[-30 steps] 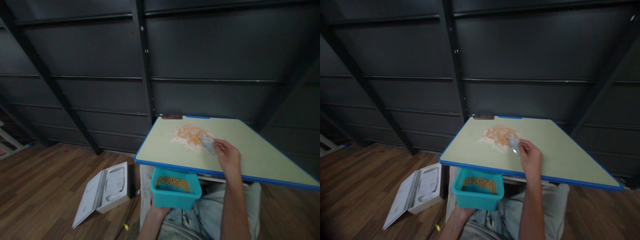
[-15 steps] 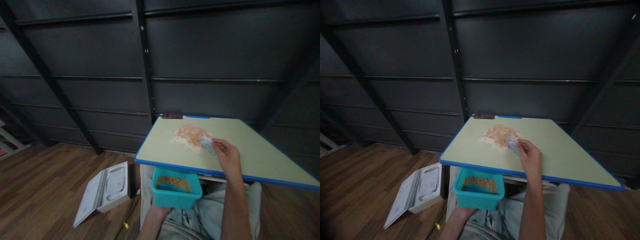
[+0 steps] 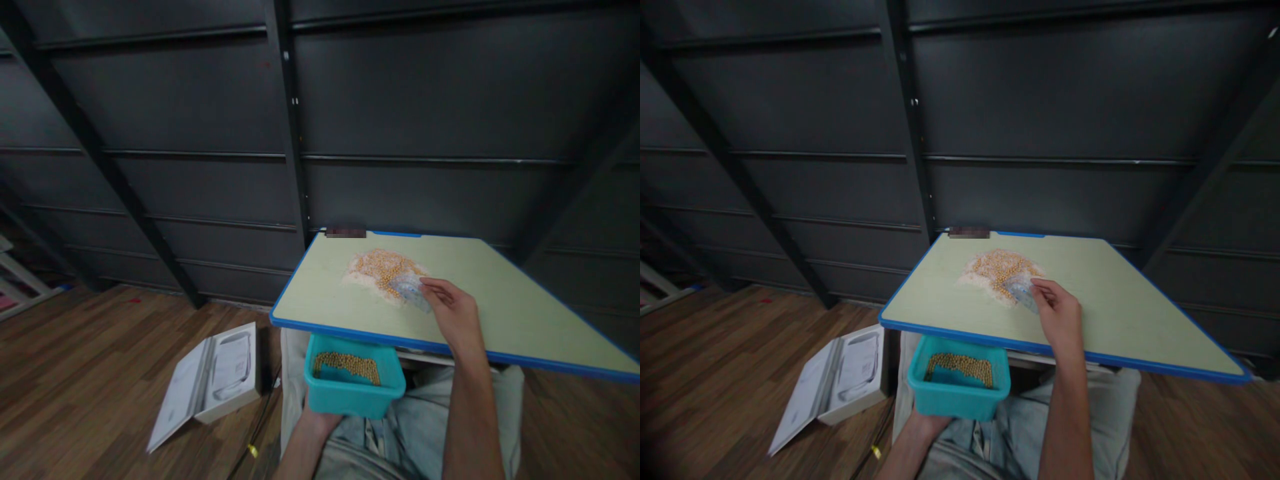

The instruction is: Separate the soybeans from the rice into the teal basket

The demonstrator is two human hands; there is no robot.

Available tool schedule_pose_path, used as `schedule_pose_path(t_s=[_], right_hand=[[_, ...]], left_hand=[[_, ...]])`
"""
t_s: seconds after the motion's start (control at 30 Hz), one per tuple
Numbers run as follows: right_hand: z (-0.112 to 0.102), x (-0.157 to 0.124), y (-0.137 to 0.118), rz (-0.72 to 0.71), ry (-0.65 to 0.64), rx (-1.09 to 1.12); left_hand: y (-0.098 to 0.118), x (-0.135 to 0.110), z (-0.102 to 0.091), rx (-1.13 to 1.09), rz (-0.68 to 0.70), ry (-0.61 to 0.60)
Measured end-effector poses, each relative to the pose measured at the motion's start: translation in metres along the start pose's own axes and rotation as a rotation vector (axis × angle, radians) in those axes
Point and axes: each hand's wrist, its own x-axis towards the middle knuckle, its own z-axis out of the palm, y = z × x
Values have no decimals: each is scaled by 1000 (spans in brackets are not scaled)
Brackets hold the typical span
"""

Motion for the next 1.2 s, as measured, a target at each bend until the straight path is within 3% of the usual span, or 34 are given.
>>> schedule_pose_path(t_s=[0.47,0.7,0.9,1.2], right_hand=[[0,-1,-4,-35,-50,-18],[1,-2,-3,-52,-123,-39],[2,-3,-2,-46,-113,-41],[2,-4,-4,-51,-163,-48]], left_hand=[[3,0,7,18,-22,46],[5,-3,17,46,-31,120],[4,-3,14,45,-34,171],[2,0,3,35,-52,85]])
